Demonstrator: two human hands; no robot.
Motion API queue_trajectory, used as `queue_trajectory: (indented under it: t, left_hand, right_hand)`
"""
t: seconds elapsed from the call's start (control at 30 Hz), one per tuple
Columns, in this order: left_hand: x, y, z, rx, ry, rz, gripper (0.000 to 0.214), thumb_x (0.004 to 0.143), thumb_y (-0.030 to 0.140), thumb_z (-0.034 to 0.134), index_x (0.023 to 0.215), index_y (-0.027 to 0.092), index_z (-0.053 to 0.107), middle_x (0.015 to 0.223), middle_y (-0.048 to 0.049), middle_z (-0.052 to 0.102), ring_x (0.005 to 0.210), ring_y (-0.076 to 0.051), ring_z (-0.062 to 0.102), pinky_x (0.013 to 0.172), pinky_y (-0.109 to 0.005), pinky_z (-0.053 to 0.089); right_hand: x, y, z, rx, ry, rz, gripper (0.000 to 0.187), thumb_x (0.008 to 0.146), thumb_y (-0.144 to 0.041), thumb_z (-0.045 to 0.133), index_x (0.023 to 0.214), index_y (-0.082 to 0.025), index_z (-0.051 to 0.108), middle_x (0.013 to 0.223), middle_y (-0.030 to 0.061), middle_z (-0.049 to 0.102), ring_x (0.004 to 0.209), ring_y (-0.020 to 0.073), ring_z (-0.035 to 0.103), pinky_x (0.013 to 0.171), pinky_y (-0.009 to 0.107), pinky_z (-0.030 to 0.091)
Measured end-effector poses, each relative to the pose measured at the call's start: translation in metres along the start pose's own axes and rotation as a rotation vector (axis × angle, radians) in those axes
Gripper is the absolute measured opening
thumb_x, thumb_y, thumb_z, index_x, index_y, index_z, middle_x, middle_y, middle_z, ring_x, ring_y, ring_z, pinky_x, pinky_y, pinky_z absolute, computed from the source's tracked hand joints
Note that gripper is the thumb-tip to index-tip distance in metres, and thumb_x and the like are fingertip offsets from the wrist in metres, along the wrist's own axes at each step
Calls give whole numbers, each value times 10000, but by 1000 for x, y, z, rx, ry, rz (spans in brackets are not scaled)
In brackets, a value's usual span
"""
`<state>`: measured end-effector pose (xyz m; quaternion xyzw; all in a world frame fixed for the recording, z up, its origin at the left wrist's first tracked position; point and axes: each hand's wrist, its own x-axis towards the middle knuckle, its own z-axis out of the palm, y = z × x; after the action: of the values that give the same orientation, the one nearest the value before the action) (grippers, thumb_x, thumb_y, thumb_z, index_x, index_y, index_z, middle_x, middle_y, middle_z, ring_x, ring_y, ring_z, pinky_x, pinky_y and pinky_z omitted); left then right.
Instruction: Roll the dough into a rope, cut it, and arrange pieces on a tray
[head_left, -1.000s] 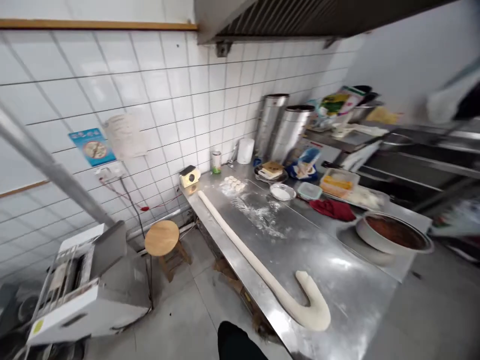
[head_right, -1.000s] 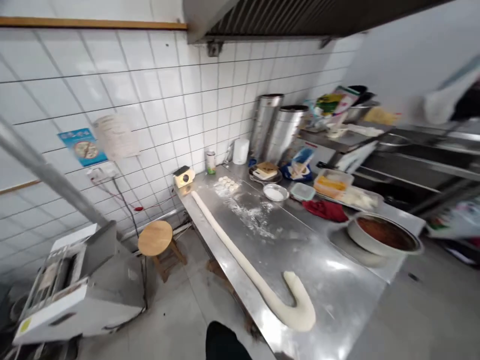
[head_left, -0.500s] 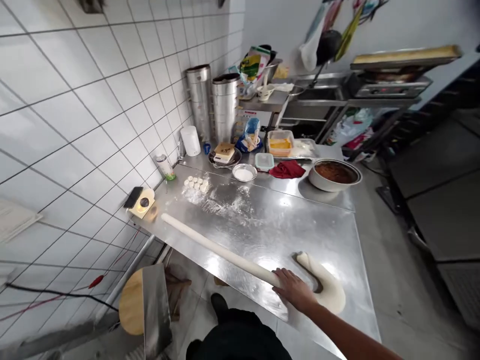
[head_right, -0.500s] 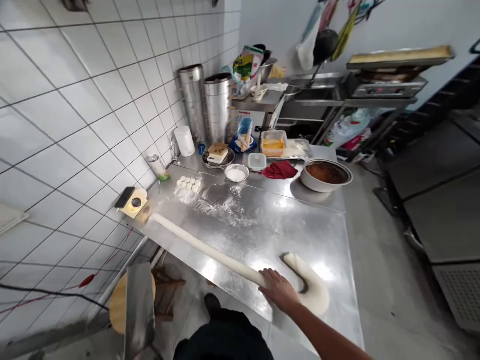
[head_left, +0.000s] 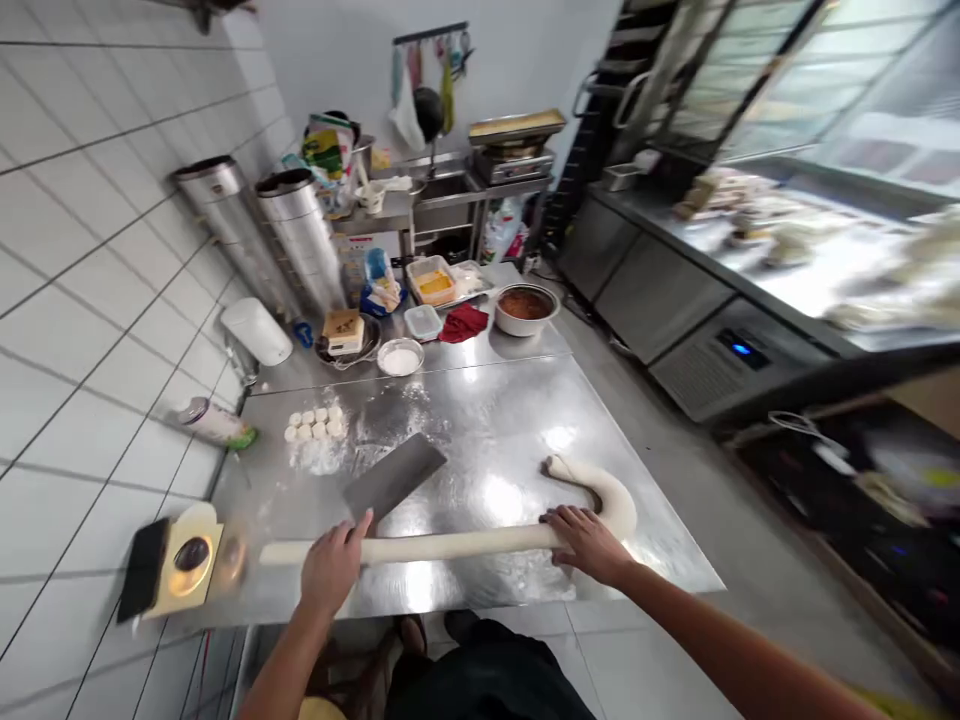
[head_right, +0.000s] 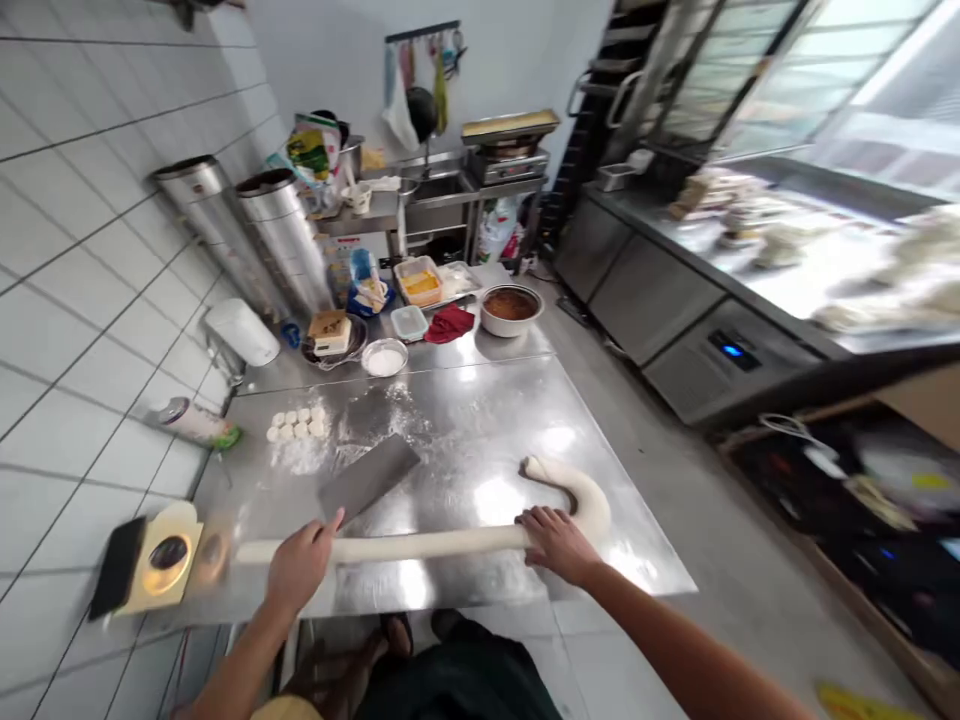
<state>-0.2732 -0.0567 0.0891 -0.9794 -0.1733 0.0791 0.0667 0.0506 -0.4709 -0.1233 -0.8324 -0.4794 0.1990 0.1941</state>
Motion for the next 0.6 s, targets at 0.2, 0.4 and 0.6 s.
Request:
queue_trajectory:
  t: [0.2,0.4,0.6]
  left_hand:
    - [178,2,61,-83,20,239,660,964,16,429,1542,319,526,1079,-91,671,975,-225,630,889,-380,498]
    - [150,41,94,-251,-128,355,484,1062,416,450,1463,167,554,1423,-206,555,1312,-310,519,1114,-476,409]
    - [80,64,118,-282,-380,436,499,950,438,641,1377,185,595,1344,-187,632,1261,-340,574,1070,-465,474]
  right_hand:
    - [31,-63,19,28,23,17,552,868,-520,744,1346,-262,644,1295,146,658,1203,366,609,1041,551,479]
    - [58,-82,13,155,-152,-98,614,977,-639,569,1382,-179,607,1326,173,649,1187,322,616,1045,478,475]
    - [53,-46,-4,222,-330,-70,497,871,-636,695,1167,-238,729,1018,74,749,854,247,678,793,377,523]
